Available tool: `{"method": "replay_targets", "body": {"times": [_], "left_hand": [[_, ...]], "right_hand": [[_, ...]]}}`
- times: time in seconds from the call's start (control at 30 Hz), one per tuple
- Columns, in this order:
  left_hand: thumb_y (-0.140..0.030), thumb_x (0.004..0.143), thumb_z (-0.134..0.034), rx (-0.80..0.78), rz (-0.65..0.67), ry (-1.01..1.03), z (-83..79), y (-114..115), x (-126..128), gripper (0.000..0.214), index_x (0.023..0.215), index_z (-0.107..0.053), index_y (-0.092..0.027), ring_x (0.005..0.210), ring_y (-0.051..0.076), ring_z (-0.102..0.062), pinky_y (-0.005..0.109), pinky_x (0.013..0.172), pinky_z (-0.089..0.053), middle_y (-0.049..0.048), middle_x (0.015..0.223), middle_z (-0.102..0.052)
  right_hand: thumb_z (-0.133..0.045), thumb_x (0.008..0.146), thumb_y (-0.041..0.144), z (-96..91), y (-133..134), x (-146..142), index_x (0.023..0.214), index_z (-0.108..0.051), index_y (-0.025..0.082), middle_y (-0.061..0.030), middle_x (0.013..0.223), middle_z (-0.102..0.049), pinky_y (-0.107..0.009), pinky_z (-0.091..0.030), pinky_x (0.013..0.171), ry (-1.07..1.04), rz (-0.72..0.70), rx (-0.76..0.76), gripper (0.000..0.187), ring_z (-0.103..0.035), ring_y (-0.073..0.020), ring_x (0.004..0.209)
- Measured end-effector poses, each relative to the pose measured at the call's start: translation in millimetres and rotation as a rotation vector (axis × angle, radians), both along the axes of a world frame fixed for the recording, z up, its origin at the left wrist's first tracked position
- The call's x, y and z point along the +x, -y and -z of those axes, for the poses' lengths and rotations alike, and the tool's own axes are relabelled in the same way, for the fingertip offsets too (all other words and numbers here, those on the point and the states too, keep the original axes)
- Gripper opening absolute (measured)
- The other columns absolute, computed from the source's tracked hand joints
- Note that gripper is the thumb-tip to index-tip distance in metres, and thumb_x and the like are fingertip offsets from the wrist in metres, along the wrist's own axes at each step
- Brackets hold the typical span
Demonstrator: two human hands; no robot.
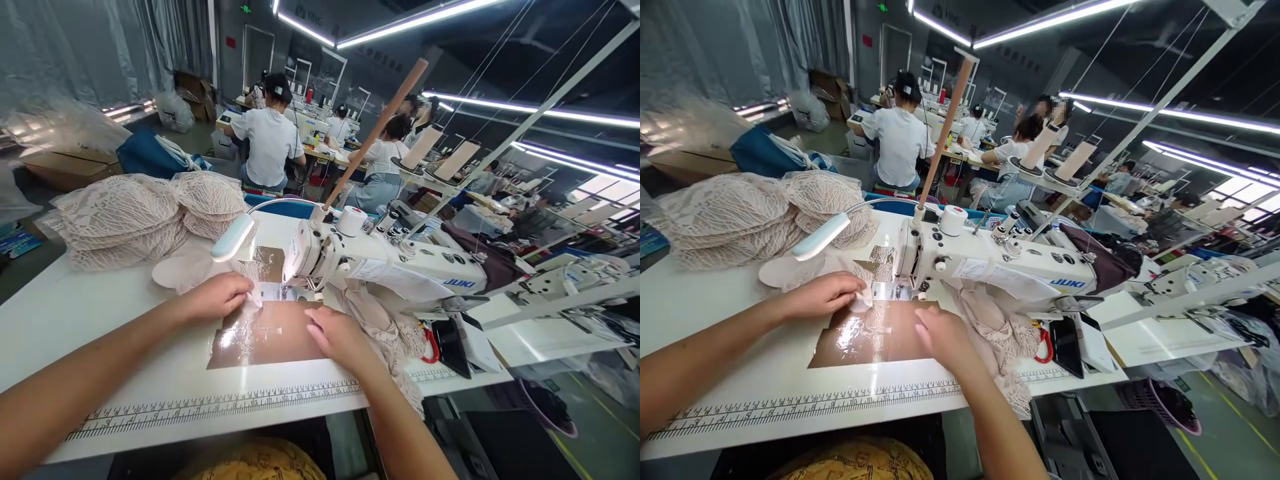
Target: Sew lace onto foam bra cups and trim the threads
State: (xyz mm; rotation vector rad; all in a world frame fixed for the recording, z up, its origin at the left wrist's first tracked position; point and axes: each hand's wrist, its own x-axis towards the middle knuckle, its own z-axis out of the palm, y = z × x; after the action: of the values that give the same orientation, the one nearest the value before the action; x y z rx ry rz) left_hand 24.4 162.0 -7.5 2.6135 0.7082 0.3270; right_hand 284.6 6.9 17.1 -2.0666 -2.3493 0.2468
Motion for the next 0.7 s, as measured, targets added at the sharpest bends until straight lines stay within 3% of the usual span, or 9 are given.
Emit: {"method": "replay_targets", "body": {"times": [0.17, 0.27, 0.33, 0.5, 0.57, 0.7], "left_hand": [[-0.015, 0.088, -0.046, -0.192, 0.232, 0.056, -23.2, 47.8, 0.4, 0.027, 0.097, -0.07, -0.02, 0.116, 0.022, -0.059, 0.032, 0.102, -0.046, 0.0063, 0.119, -0.068], [-0.023, 0.088, -0.053, -0.237, 0.317, 0.059, -28.1, 61.5, 6.8, 0.026, 0.108, -0.07, -0.022, 0.119, 0.023, -0.058, 0.033, 0.103, -0.046, 0.0069, 0.128, -0.064], [-0.03, 0.086, -0.058, -0.213, 0.276, 0.077, -27.6, 57.7, 9.4, 0.035, 0.119, -0.066, -0.023, 0.122, 0.026, -0.056, 0.035, 0.104, -0.046, 0.0082, 0.134, -0.059], [-0.041, 0.083, -0.059, -0.187, -0.068, 0.065, -17.7, 20.7, 6.1, 0.056, 0.132, -0.056, -0.015, 0.129, 0.033, -0.048, 0.046, 0.108, -0.039, 0.0153, 0.141, -0.051], [-0.042, 0.081, -0.061, -0.338, -0.141, 0.039, -9.9, 6.8, 1.2, 0.061, 0.134, -0.053, -0.013, 0.12, 0.034, -0.055, 0.046, 0.101, -0.045, 0.0162, 0.135, -0.057], [-0.041, 0.08, -0.065, -0.729, -0.095, 0.16, 7.6, -5.8, -9.2, 0.055, 0.128, -0.056, -0.016, 0.116, 0.029, -0.059, 0.038, 0.098, -0.048, 0.0114, 0.129, -0.062]], "right_hand": [[-0.053, 0.09, 0.017, 7.1, 7.9, 15.1, 0.111, -0.064, 0.016, -0.01, 0.094, -0.065, -0.03, -0.039, 0.062, 0.224, 0.106, 0.033, 0.023, -0.063, -0.0228, 0.079], [-0.048, 0.089, 0.008, 13.9, 7.4, 14.4, 0.113, -0.064, 0.014, -0.0109, 0.095, -0.065, -0.031, -0.041, 0.061, 0.279, 0.095, 0.043, 0.029, -0.064, -0.0228, 0.075], [-0.046, 0.088, 0.005, 16.2, 6.6, 11.6, 0.112, -0.065, 0.013, -0.0118, 0.093, -0.065, -0.032, -0.042, 0.061, 0.318, 0.087, 0.039, 0.031, -0.064, -0.0231, 0.073], [-0.046, 0.086, 0.003, 25.4, 6.1, 8.3, 0.129, -0.057, 0.01, -0.0144, 0.1, -0.065, -0.033, -0.046, 0.068, 0.32, 0.118, 0.087, 0.045, -0.065, -0.0256, 0.084], [-0.044, 0.086, 0.001, 32.4, 6.5, 10.6, 0.131, -0.055, 0.01, -0.0141, 0.102, -0.066, -0.032, -0.047, 0.071, 0.306, 0.138, 0.125, 0.047, -0.065, -0.0248, 0.087], [-0.041, 0.09, 0.003, 42.8, 8.1, 20.2, 0.123, -0.061, 0.012, -0.0121, 0.098, -0.068, -0.031, -0.048, 0.071, 0.241, 0.123, 0.223, 0.04, -0.065, -0.0229, 0.086]]}}
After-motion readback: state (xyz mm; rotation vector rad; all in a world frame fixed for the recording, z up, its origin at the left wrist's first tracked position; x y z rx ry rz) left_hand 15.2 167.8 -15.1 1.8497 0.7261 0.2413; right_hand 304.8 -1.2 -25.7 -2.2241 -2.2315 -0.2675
